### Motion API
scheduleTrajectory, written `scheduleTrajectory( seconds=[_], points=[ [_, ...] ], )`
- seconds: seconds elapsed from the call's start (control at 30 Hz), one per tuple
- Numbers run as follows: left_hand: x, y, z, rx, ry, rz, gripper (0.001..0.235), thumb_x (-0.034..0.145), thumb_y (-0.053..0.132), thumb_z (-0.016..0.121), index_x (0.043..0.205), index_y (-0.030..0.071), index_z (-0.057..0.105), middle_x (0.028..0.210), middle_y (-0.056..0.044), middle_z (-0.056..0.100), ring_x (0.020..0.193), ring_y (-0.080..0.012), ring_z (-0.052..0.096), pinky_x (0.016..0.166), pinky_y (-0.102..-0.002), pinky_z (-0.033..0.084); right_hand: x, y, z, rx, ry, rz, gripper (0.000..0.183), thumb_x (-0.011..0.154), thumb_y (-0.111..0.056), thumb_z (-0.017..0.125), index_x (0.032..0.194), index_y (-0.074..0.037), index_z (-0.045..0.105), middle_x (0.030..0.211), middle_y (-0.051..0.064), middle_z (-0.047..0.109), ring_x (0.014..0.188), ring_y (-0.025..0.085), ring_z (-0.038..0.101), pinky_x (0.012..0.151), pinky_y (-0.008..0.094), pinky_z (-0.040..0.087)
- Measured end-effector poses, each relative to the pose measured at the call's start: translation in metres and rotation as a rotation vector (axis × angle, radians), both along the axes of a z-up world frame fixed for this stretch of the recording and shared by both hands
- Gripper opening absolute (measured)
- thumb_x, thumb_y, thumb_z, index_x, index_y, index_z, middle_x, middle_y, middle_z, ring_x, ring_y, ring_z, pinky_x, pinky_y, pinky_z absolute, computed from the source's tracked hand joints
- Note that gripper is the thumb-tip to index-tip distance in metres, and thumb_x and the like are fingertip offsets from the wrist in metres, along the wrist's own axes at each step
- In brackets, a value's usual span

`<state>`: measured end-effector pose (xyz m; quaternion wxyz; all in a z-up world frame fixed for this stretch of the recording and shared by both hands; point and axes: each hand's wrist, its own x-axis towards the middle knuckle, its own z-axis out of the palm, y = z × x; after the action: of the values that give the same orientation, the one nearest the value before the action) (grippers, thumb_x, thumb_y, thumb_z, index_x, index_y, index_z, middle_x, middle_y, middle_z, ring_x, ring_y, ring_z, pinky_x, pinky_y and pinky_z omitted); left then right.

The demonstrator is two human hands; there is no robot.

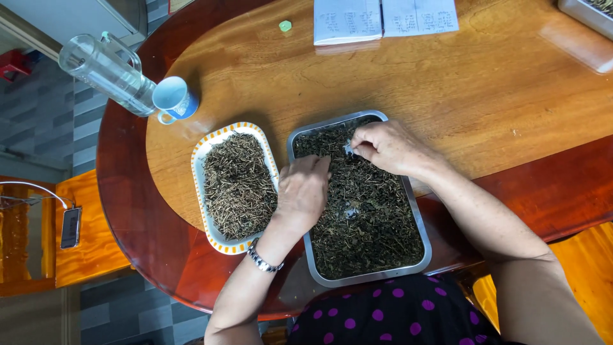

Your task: The person sits at a wooden table and sorts dried herbs by hand. They pick up small portions from a metal tray, separate the material, and place the sorted pieces into a white rectangular dish. The process involves repetitive picking and transferring of the dried plant matter between the two containers.

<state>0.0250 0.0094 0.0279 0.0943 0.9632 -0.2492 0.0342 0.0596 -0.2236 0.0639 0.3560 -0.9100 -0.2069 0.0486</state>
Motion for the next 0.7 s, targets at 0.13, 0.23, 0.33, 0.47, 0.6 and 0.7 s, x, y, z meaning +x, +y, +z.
scheduleTrajectory(
  seconds=[0.13, 0.23, 0.33, 0.47, 0.6, 0.7],
  points=[
    [-0.004, -0.020, 0.005, -0.014, 0.019, -0.027, 0.032, 0.104, 0.037, 0.053, 0.128, 0.022, 0.068, 0.113, -0.008, 0.071, 0.109, -0.0244, 0.071, 0.095, -0.048, 0.056, -0.014, -0.004, 0.031, -0.170, 0.139, 0.007, 0.009, 0.095, -0.013, 0.068, 0.096, -0.011, 0.077, 0.092, 0.009, 0.078, 0.089, 0.024, 0.075, 0.084, 0.037, 0.061],
    [-0.013, -0.031, 0.005, -0.116, 0.090, -0.090, 0.045, 0.103, 0.038, 0.055, 0.140, 0.013, 0.059, 0.134, -0.022, 0.060, 0.126, -0.0373, 0.060, 0.107, -0.060, 0.045, -0.026, -0.014, 0.043, -0.318, 0.260, 0.006, 0.010, 0.091, -0.021, 0.075, 0.096, -0.013, 0.079, 0.091, 0.007, 0.080, 0.088, 0.022, 0.077, 0.083, 0.036, 0.062],
    [-0.015, -0.032, -0.024, -0.190, -0.020, -0.109, 0.048, 0.101, 0.036, 0.060, 0.142, 0.012, 0.057, 0.140, -0.023, 0.051, 0.133, -0.0425, 0.053, 0.111, -0.062, 0.037, -0.032, -0.014, 0.039, -0.374, 0.341, -0.001, 0.009, 0.089, -0.022, 0.079, 0.095, -0.016, 0.080, 0.091, 0.005, 0.081, 0.084, 0.019, 0.079, 0.082, 0.032, 0.063],
    [-0.017, -0.033, -0.037, -0.355, -0.140, -0.151, 0.047, 0.100, 0.036, 0.064, 0.140, 0.012, 0.060, 0.141, -0.023, 0.049, 0.138, -0.0434, 0.047, 0.113, -0.063, 0.030, -0.031, -0.005, 0.032, -0.405, 0.309, 0.071, 0.025, 0.085, -0.027, 0.082, 0.104, -0.011, 0.075, 0.090, 0.009, 0.076, 0.094, 0.027, 0.075, 0.090, 0.043, 0.060],
    [-0.017, -0.032, -0.035, -0.431, -0.124, -0.194, 0.046, 0.096, 0.035, 0.070, 0.138, 0.017, 0.062, 0.143, -0.019, 0.049, 0.140, -0.0402, 0.046, 0.115, -0.061, 0.030, -0.029, -0.002, 0.025, -0.368, 0.326, 0.063, 0.023, 0.085, -0.026, 0.082, 0.102, -0.011, 0.076, 0.088, 0.007, 0.076, 0.094, 0.026, 0.075, 0.088, 0.043, 0.060],
    [-0.016, -0.032, -0.041, -0.470, -0.057, -0.179, 0.045, 0.094, 0.035, 0.073, 0.135, 0.019, 0.064, 0.143, -0.016, 0.051, 0.141, -0.0389, 0.046, 0.115, -0.061, 0.031, -0.025, -0.007, 0.016, -0.298, 0.299, 0.075, 0.022, 0.085, -0.022, 0.082, 0.101, -0.008, 0.077, 0.089, 0.011, 0.076, 0.096, 0.030, 0.075, 0.087, 0.046, 0.060]
  ],
)
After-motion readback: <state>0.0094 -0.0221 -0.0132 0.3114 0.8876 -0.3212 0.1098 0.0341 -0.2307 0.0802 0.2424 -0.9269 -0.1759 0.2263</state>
